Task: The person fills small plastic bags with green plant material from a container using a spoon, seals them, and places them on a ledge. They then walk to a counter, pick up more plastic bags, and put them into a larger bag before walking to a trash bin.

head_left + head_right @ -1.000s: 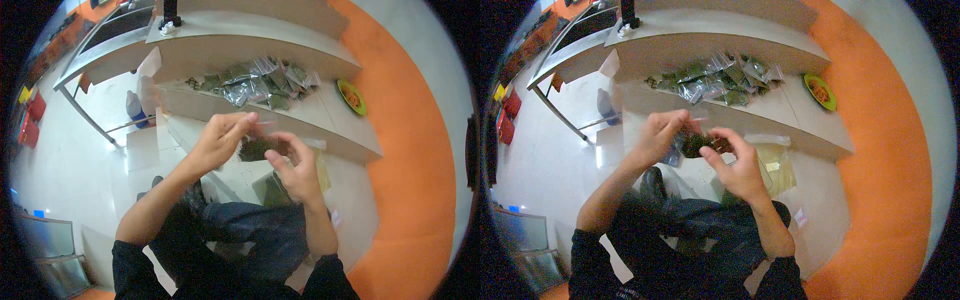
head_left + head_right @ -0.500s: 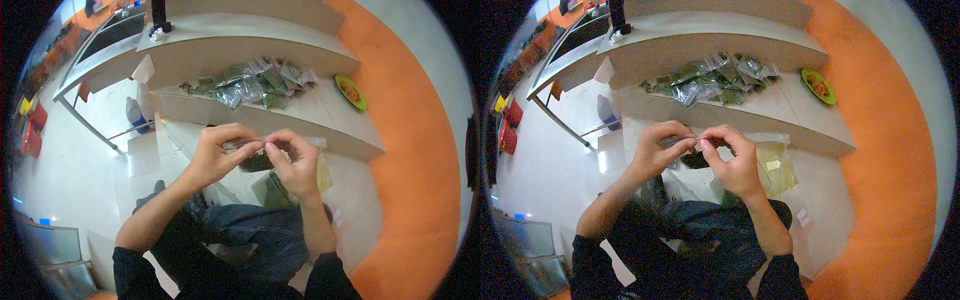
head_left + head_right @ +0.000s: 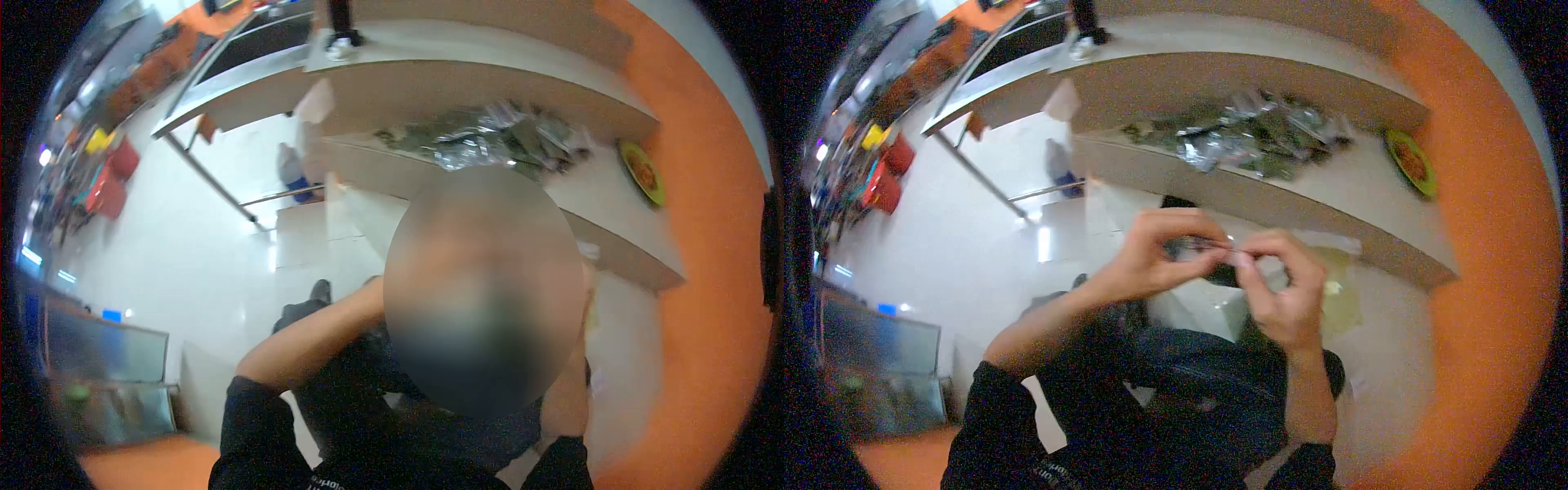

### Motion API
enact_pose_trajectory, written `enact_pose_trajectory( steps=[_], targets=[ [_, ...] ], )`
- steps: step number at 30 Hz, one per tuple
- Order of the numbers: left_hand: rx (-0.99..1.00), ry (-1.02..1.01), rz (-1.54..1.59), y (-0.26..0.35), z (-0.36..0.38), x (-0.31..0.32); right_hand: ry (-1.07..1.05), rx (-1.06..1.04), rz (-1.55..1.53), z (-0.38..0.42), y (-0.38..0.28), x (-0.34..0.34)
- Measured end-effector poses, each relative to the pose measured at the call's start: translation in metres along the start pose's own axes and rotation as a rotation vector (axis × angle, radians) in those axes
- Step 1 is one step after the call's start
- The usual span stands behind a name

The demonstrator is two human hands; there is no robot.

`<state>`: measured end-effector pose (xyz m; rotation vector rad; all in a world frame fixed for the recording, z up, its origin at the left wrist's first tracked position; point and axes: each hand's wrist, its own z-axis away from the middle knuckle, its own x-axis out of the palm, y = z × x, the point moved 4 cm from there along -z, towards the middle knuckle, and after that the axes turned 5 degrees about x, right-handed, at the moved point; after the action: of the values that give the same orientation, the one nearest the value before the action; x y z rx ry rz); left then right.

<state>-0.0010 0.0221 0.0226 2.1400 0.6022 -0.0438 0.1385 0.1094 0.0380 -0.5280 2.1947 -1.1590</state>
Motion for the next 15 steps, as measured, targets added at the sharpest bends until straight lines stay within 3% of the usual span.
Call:
enact_pose_trajectory(
  steps=[8,15],
  targets=[
    [0.132,0.036,0.097,-0.0045,0.0035,-0.0018,-0.06,0.059,-0.004,0.0037,-0.0032,0.0023],
    [0.128,0.019,0.128,-0.0017,0.0053,0.0006,-0.056,0.073,0.108,0.0086,-0.0029,0.0011]
  ],
)
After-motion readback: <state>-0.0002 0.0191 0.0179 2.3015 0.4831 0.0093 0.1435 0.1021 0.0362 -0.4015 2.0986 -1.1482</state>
